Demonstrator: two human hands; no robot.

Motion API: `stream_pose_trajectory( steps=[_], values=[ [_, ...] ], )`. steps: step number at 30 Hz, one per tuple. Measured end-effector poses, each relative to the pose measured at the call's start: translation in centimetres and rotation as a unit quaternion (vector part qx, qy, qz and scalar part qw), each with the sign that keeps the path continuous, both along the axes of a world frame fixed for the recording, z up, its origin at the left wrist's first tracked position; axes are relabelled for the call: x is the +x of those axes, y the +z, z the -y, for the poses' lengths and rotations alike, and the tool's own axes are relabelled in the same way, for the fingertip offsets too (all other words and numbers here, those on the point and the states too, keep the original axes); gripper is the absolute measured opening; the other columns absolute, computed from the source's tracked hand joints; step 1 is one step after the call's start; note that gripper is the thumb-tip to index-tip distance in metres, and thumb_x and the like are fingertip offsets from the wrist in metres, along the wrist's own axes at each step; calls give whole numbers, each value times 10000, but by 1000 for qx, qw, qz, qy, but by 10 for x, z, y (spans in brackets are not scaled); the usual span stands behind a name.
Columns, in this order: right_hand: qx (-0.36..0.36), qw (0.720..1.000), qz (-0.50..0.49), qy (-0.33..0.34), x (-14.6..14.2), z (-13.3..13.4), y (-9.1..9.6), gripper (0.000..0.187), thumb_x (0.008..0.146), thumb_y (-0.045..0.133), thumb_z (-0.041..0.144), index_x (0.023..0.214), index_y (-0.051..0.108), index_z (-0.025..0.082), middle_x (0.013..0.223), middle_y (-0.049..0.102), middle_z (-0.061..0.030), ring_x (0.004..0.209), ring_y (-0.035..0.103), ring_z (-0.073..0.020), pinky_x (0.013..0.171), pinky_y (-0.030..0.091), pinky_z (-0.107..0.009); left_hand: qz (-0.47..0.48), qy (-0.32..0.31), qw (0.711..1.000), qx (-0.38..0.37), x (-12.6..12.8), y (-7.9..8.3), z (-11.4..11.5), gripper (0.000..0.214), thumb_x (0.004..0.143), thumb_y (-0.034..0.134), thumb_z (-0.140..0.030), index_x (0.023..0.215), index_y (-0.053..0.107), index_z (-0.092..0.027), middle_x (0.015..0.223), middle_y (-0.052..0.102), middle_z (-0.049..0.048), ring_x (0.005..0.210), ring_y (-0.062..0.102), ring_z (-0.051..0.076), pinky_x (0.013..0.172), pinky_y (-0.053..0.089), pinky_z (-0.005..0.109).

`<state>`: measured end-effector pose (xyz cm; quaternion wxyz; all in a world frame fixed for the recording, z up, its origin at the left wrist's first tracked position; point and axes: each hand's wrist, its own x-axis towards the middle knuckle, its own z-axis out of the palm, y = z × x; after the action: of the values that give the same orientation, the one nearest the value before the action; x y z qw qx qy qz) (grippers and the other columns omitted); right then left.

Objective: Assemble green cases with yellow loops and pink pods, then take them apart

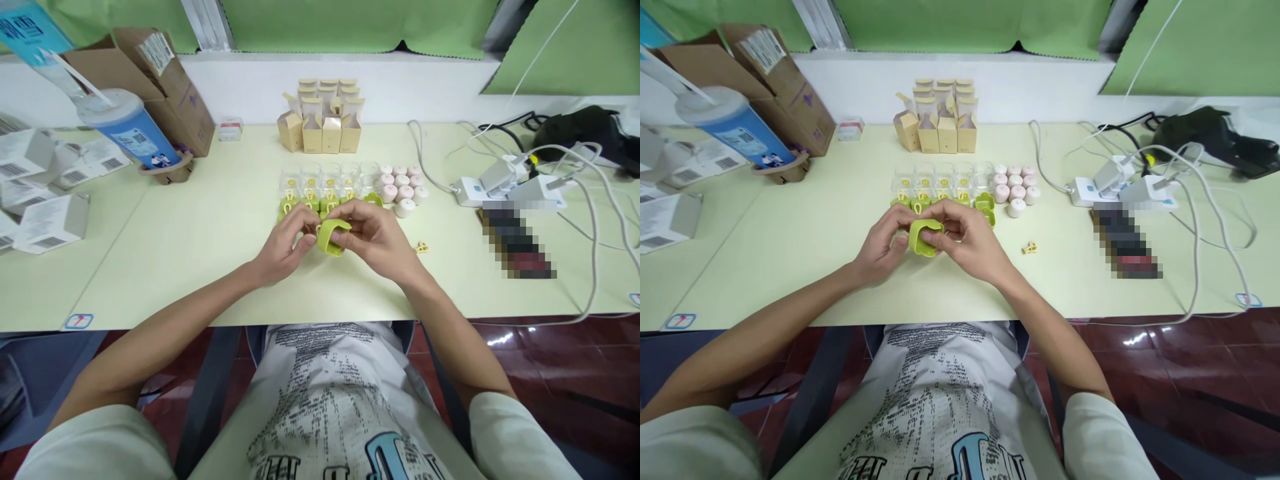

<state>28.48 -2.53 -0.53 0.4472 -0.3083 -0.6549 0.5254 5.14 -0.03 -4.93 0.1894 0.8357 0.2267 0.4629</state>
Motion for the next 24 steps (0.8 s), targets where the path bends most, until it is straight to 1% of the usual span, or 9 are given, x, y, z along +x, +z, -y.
stream_pose_trajectory(
  steps=[2, 5, 7, 10, 15, 18, 22, 24],
  values=[
    [22, 1000, 4, 15, -1, -1, -2, 333, 955, 892, 458, 1115, 714, 227, 1053, 772, -30, 906, 725, -166, 805, 616, -322, -14, -32, 998, -56, 1, 2, 2, 455, 1207, 446, -599, 1028, 632, -225, 940, 667, 48, 827, 628, 180, 742, 541, 328],
    [34, 999, 14, 28, -1, -1, -5, 281, 976, 860, 415, 1098, 688, 229, 1034, 754, -25, 922, 718, -173, 804, 600, -320, 25, -78, 988, -130, 3, 6, 8, 358, 1200, 550, -495, 996, 645, -216, 869, 662, 10, 740, 643, 133, 687, 535, 267],
    [31, 999, 22, 25, -2, 0, -4, 266, 974, 859, 392, 1074, 676, 226, 1006, 747, -22, 895, 707, -171, 784, 583, -318, 60, -84, 982, -155, 4, 10, 11, 309, 1176, 624, -460, 1001, 678, -211, 845, 670, 1, 710, 658, 117, 663, 542, 240],
    [25, 999, 28, 23, -4, 4, 0, 263, 965, 873, 374, 1040, 676, 216, 978, 752, -20, 870, 709, -167, 771, 563, -312, 92, -79, 975, -187, 4, 15, 13, 304, 1150, 679, -448, 970, 722, -206, 810, 673, 1, 675, 642, 106, 632, 540, 216],
    [5, 1000, -4, 30, -5, 9, 5, 314, 934, 925, 396, 1027, 696, 203, 950, 747, -7, 856, 716, -151, 753, 557, -287, 139, -95, 952, -257, 3, 16, 11, 325, 1090, 767, -488, 921, 769, -211, 768, 669, 7, 654, 621, 109, 606, 539, 212],
    [-12, 999, -16, 35, -4, 8, 5, 341, 913, 949, 394, 1036, 697, 201, 945, 746, -8, 852, 725, -151, 740, 582, -282, 143, -93, 945, -280, 4, 15, 11, 339, 1075, 783, -505, 907, 778, -211, 766, 674, 12, 652, 619, 115, 603, 539, 223],
    [-34, 998, -15, 53, -4, 7, 5, 348, 903, 964, 388, 1025, 698, 202, 929, 747, -8, 812, 719, -142, 681, 601, -262, 140, -90, 942, -293, 5, 15, 13, 372, 1073, 777, -529, 890, 774, -205, 778, 672, 19, 653, 617, 118, 611, 540, 239],
    [-41, 997, -26, 54, -4, 8, 5, 358, 897, 973, 389, 1034, 698, 205, 936, 751, -5, 815, 731, -142, 688, 620, -263, 141, -90, 941, -295, 5, 15, 13, 402, 1070, 770, -560, 883, 761, -204, 770, 671, 20, 651, 618, 126, 605, 543, 250]
  ],
)
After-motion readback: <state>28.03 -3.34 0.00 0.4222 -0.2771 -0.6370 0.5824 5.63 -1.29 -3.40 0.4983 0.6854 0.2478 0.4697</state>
